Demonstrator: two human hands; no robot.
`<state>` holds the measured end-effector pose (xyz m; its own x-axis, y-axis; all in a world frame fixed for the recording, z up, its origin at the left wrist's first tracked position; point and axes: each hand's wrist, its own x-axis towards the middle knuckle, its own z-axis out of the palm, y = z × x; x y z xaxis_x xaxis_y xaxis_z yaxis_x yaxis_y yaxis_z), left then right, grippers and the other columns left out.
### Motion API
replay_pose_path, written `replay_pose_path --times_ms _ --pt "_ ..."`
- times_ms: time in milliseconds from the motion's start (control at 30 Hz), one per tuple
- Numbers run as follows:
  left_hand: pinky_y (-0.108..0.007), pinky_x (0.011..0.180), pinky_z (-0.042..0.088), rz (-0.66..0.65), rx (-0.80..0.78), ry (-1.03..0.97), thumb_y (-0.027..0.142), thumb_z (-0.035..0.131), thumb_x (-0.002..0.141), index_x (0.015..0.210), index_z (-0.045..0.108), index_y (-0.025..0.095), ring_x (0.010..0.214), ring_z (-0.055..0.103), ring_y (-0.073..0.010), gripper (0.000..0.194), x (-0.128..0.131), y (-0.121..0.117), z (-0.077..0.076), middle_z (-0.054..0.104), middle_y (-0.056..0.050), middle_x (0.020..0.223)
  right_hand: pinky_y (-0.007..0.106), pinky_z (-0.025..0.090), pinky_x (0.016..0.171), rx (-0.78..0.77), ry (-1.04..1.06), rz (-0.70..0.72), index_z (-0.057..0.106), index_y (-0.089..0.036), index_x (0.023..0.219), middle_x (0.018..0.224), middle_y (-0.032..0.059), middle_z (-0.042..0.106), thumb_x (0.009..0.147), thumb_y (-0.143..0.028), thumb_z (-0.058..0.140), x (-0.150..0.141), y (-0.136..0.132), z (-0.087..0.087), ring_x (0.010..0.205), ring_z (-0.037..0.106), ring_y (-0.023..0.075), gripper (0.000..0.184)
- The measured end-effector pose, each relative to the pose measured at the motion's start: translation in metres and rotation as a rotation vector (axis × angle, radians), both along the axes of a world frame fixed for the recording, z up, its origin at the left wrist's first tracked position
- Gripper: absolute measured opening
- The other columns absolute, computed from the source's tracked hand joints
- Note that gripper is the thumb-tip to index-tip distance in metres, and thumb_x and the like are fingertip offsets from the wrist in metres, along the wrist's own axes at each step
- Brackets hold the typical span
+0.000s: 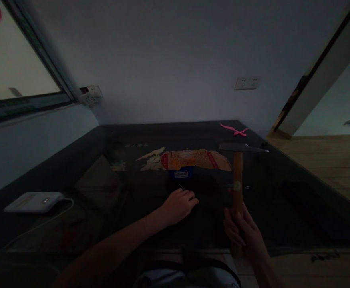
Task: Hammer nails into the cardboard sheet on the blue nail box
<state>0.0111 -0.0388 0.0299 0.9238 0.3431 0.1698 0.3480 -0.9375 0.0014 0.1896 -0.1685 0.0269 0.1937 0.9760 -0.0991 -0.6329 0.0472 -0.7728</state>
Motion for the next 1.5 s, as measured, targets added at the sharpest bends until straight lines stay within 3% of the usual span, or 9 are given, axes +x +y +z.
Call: replay_pose_path --times_ms 167,400,533,700,800,900,1133,1300,1500 --pt "-0.029 0.07 0.037 -0.051 0.15 0.042 0.014 0.047 0.085 0.094 0.054 0.018 0.083 0.055 -0.0147 0.012 -0.003 0.006 0.001 0.059 -0.004 0.093 0.012 0.015 0.032 -0.009 -0.046 0.05 0.04 -0.037 0.127 0.052 -0.0085 0.041 0.081 -0.039 0.057 -0.004 0.0 0.001 0.033 0.018 0.0007 0.049" --pt "-0.029 0.068 0.035 -0.269 0.271 0.056 0.012 0.044 0.086 0.082 0.055 0.015 0.075 0.054 -0.0141 0.012 0.005 0.021 0.009 0.06 -0.004 0.083 0.012 0.014 0.032 -0.01 -0.048 0.062 0.04 -0.038 0.127 0.052 -0.0083 0.043 0.082 -0.036 0.058 -0.005 -0.001 0.003 0.032 0.02 0.0005 0.049" --pt "-0.028 0.067 0.036 -0.385 0.309 0.037 0.011 0.04 0.087 0.079 0.056 0.016 0.072 0.054 -0.0131 0.018 0.011 0.028 0.011 0.061 -0.005 0.081 0.012 0.015 0.032 -0.036 -0.046 0.051 0.038 -0.037 0.129 0.052 -0.0082 0.043 0.08 -0.036 0.061 -0.004 -0.002 -0.001 0.032 0.022 0.0005 0.054" --pt "-0.028 0.072 0.039 -0.398 0.267 -0.042 0.012 0.039 0.088 0.084 0.057 0.015 0.081 0.057 -0.0144 0.018 0.016 0.031 0.009 0.063 -0.007 0.087 0.012 0.015 0.032 -0.065 -0.036 0.018 0.036 -0.036 0.13 0.051 -0.0085 0.041 0.08 -0.035 0.061 -0.002 -0.002 -0.002 0.032 0.022 0.001 0.056" --pt "-0.027 0.076 0.04 -0.316 0.165 -0.126 0.014 0.037 0.089 0.09 0.056 0.015 0.085 0.058 -0.0144 0.019 0.015 0.031 0.008 0.065 -0.007 0.089 0.012 0.015 0.032 -0.059 -0.017 0.008 0.036 -0.036 0.13 0.052 -0.0082 0.041 0.08 -0.034 0.061 -0.001 -0.002 0.0 0.032 0.022 0.0011 0.055" --pt "-0.027 0.076 0.043 -0.134 0.001 -0.239 0.019 0.041 0.088 0.091 0.055 0.015 0.079 0.059 -0.0139 0.014 0.008 0.032 0.009 0.065 -0.004 0.084 0.011 0.015 0.032 -0.063 -0.003 -0.008 0.038 -0.037 0.128 0.052 -0.0086 0.041 0.082 -0.034 0.059 0.0 -0.003 0.0 0.032 0.02 0.0006 0.051" --pt "-0.023 0.072 0.047 0.209 -0.571 -0.579 0.02 0.047 0.084 0.099 0.05 0.019 0.074 0.061 -0.011 0.015 -0.02 0.031 0.019 0.065 0.0 0.08 0.009 0.016 0.032 -0.074 0.072 -0.078 0.048 -0.035 0.118 0.053 -0.0088 0.04 0.08 -0.03 0.062 -0.002 -0.002 -0.002 0.032 0.023 -0.0015 0.04" --pt "-0.026 0.073 0.049 0.303 -0.817 -0.723 0.024 0.048 0.083 0.088 0.058 0.016 0.075 0.063 -0.0133 0.014 -0.03 0.03 0.013 0.066 -0.004 0.08 0.009 0.017 0.033 -0.096 0.065 -0.053 0.05 -0.035 0.114 0.052 -0.009 0.041 0.081 -0.028 0.062 0.001 0.0 -0.005 0.032 0.024 -0.0013 0.035" --pt "-0.03 0.08 0.051 0.238 -1.082 -0.807 0.026 0.061 0.076 0.104 0.06 0.015 0.09 0.063 -0.018 0.03 -0.033 0.031 0.014 0.067 -0.009 0.097 0.01 0.015 0.032 -0.102 0.051 -0.055 0.052 -0.031 0.111 0.051 -0.0092 0.041 0.078 -0.028 0.064 0.003 0.002 -0.01 0.033 0.023 -0.0014 0.035"
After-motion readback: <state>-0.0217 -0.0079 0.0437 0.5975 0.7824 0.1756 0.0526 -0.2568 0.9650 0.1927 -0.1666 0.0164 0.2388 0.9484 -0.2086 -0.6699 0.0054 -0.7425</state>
